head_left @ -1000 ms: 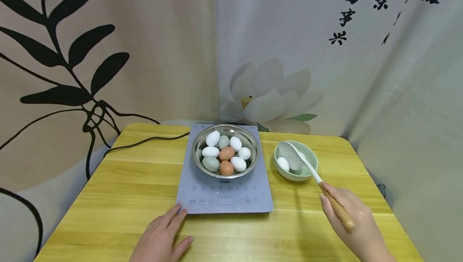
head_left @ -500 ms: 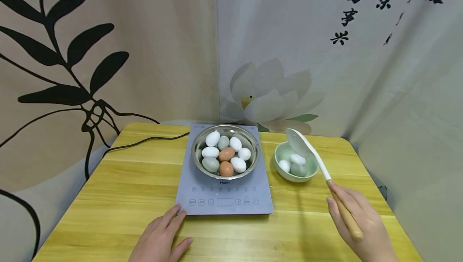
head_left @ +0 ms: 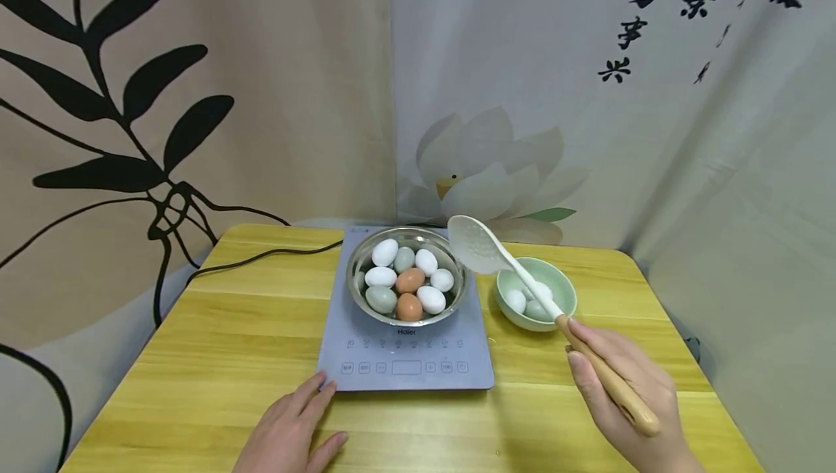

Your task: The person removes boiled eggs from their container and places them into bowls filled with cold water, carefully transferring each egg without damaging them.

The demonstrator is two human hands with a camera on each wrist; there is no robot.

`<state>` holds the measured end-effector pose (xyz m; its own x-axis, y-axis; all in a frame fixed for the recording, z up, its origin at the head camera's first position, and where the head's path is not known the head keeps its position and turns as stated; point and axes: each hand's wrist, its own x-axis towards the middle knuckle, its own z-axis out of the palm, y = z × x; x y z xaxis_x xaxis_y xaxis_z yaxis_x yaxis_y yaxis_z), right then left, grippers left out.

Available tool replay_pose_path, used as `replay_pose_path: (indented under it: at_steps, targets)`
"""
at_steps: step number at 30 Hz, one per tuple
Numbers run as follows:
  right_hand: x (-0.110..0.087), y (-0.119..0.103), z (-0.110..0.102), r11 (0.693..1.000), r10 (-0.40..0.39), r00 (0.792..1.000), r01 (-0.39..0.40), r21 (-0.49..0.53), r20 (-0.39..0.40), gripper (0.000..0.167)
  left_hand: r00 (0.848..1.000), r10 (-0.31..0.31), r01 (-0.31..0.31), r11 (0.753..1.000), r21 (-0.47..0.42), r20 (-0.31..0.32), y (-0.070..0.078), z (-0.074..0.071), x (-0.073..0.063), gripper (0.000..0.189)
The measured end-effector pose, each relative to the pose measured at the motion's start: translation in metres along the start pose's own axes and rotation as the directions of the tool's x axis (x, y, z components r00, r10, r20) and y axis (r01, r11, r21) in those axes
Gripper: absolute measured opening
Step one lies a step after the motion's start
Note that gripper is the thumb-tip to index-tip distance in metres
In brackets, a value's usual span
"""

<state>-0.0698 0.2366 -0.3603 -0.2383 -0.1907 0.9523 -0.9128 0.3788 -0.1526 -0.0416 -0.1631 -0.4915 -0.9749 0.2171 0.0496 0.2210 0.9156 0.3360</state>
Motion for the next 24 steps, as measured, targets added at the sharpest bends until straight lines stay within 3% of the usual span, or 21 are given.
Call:
replay_pose_path:
  at_steps: [11,16,24]
  targets:
    - [0.007,0.009,0.030,0.999,-0.032,0.995,0.030,0.028,0.090,0.031,1.000,0.001,-0.001,1.000,-0.004,-0.012,-0.001,0.001,-0.003,0.072]
    - [0.002,0.013,0.036,0.998,-0.042,0.991,0.036,0.053,0.129,0.030,1.000,-0.009,0.009,1.000,-0.011,0.014,-0.001,0.003,-0.003,0.073]
    - [-0.002,0.017,0.040,0.999,-0.037,0.985,0.030,0.043,0.167,0.031,1.000,-0.011,0.011,1.000,-0.016,-0.004,0.000,0.001,-0.002,0.073]
